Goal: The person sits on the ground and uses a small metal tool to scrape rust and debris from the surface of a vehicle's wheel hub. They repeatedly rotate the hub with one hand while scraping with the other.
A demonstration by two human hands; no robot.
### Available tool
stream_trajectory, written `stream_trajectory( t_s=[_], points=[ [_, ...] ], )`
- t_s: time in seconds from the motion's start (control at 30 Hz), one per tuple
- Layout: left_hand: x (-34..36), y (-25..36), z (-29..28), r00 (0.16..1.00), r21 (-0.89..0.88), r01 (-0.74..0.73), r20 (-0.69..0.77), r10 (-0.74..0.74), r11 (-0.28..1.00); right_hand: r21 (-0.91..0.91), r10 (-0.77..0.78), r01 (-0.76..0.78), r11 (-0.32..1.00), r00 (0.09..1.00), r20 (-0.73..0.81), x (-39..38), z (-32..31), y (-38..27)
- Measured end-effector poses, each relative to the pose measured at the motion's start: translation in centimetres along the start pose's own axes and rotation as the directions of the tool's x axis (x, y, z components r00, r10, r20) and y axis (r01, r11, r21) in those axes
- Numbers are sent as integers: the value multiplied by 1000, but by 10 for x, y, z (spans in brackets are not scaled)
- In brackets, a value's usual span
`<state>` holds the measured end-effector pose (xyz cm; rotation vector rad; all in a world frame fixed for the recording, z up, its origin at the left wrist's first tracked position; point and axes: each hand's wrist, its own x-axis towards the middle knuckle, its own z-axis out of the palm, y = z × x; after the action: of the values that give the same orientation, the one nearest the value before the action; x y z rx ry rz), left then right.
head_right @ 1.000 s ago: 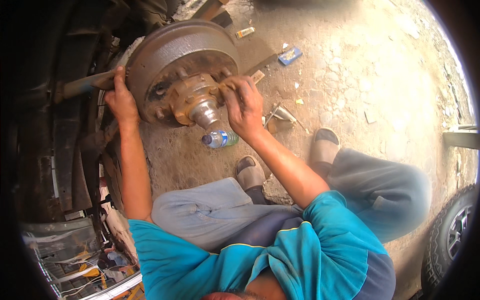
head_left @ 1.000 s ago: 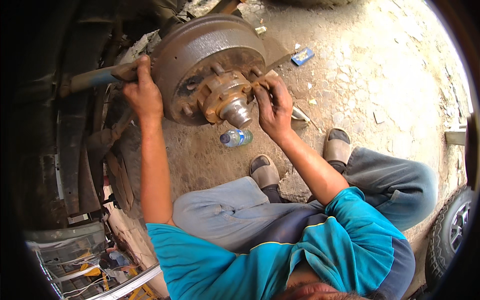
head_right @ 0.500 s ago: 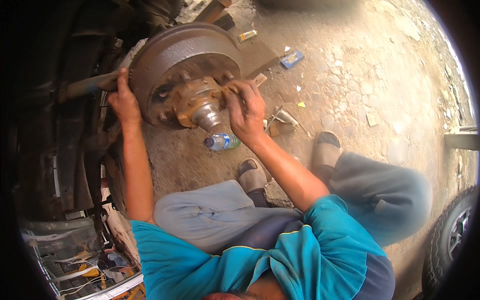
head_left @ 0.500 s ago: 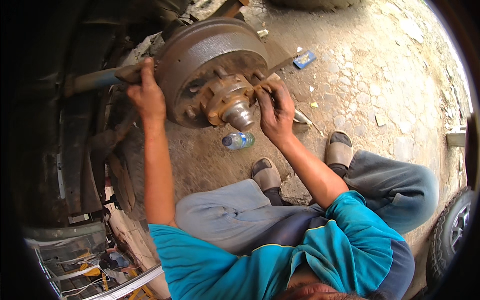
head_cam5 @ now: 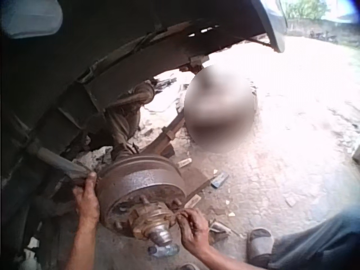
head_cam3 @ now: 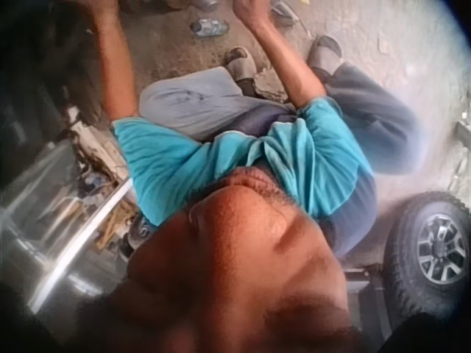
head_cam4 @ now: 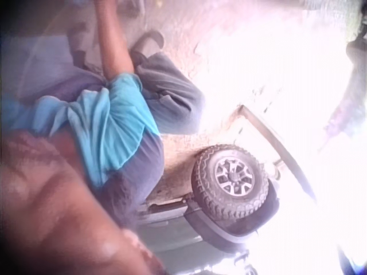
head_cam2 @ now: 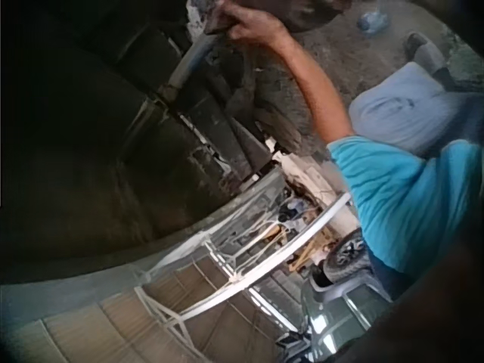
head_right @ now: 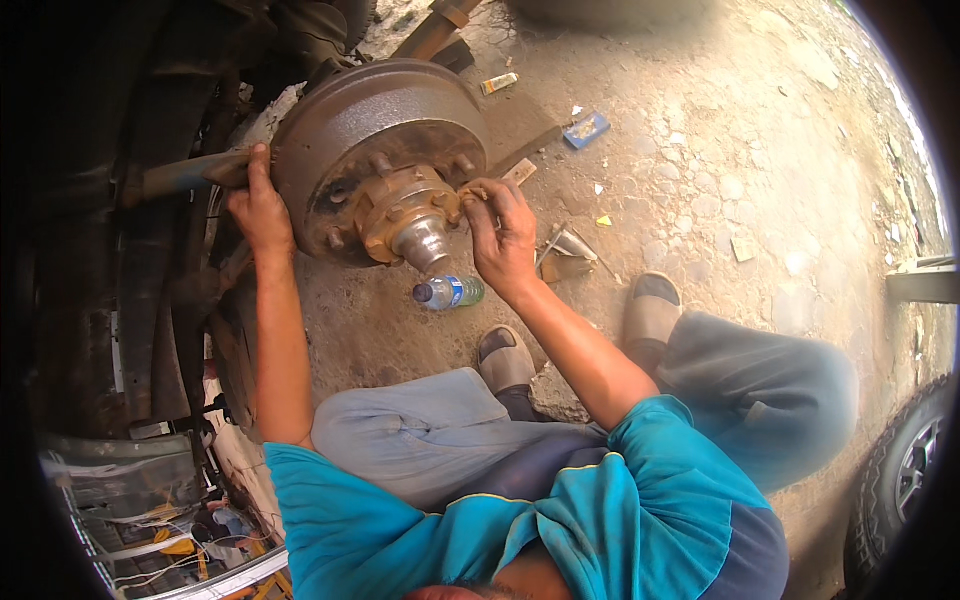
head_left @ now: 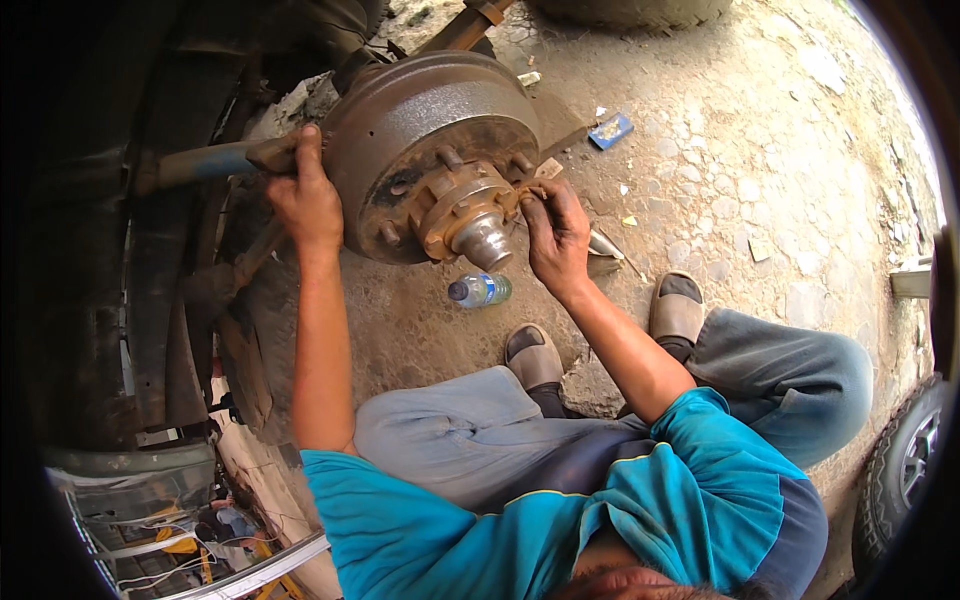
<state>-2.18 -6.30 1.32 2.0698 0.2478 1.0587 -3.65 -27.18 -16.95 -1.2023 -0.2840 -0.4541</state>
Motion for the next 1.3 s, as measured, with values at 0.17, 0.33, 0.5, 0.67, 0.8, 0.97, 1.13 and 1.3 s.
stream_trajectory(
  t_s=[0.17, 0.33, 0.5, 0.67, 0.8, 0.97, 1.13, 1.3],
  points=[
    [-9, 4, -3, 987, -46, 160, 10, -160, 986, -102, -13, 17, 995, 999, 43, 2, -2, -16],
    [0, -1, -1, 999, -55, 41, 21, -40, 998, -104, -43, 44, 994, 999, 13, 5, -2, -19],
    [-6, 3, -2, 993, -61, 120, 16, -120, 991, -120, -69, 73, 990, 997, 38, 12, -1, -20],
    [1, 4, -3, 993, 2, 117, 19, -117, 993, -119, -27, 27, 992, 1000, 1, -1, 0, -14],
    [-2, 2, -1, 996, -122, 86, 29, -83, 989, -108, -72, 75, 991, 997, 33, 5, -2, -12],
    [0, 0, -3, 996, -62, 94, 1, -95, 994, -97, -43, 44, 994, 999, 15, 7, 4, -25],
    [-1, 0, 0, 999, -71, 54, 15, -53, 996, -180, -108, 108, 978, 994, 6, -1, -5, -10],
    [-4, 8, 0, 989, -46, 145, -2, -145, 988, -84, -35, 40, 996, 998, 53, 14, 4, -23]
  ],
)
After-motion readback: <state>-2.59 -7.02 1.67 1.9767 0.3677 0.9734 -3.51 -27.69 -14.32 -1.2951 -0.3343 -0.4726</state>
